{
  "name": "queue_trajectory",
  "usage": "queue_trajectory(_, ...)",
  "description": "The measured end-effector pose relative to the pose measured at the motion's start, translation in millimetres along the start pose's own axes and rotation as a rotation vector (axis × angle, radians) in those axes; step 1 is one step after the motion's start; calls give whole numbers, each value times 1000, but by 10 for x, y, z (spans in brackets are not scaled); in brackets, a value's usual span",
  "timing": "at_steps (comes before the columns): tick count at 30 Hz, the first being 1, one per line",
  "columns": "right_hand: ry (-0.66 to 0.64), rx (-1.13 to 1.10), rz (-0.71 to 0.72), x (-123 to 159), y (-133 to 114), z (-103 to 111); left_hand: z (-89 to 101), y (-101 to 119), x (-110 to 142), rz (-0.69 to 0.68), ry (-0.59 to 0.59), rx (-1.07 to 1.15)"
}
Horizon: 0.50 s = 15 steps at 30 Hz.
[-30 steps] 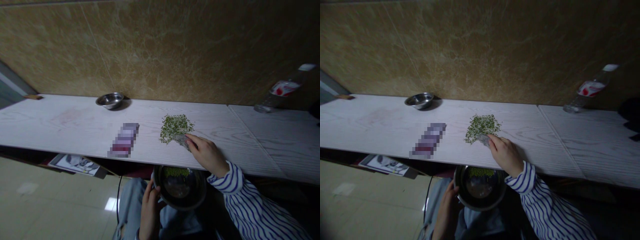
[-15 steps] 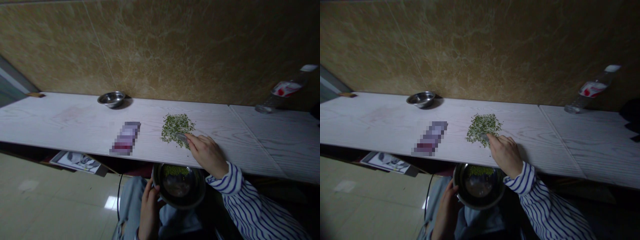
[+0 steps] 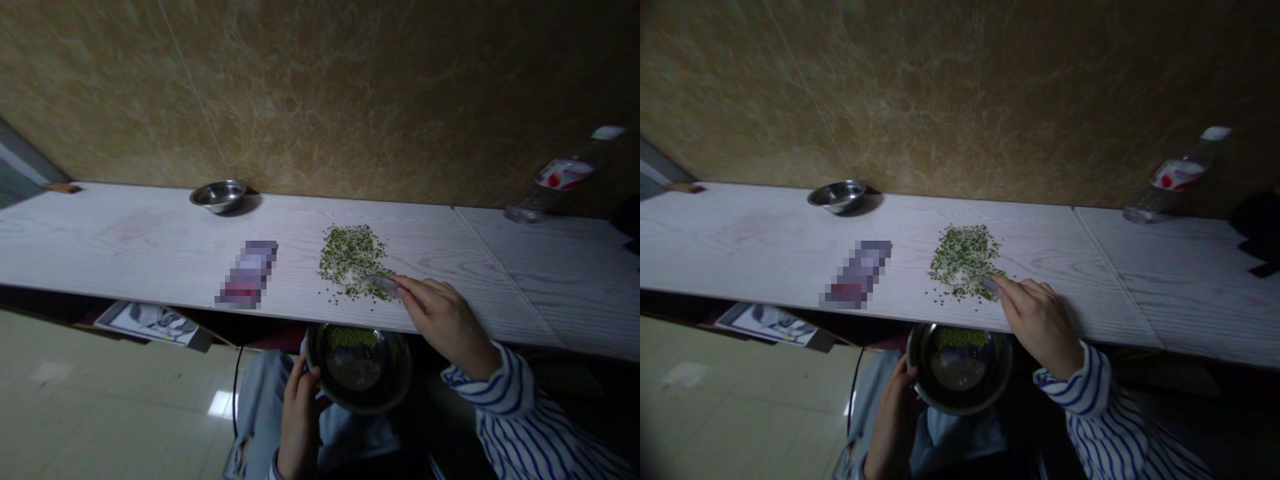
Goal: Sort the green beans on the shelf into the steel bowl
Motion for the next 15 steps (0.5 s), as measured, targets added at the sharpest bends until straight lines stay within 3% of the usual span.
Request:
queue_trajectory(8, 37, 43, -41, 233, 239, 169, -52, 1, 24, -5, -40, 11)
queue_trajectory(15, 36, -20, -45, 289, 105, 179, -88, -28, 49, -2, -68, 12)
Point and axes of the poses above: each hand's wrist, its own x-axis away from the middle knuckle, its own z-axis out of the back of the hand, y = z × x, the point moved 5 cm from there along -x, towards the middle knuckle, and after that the axes turned 14 degrees about y, right-handed, at the moved point
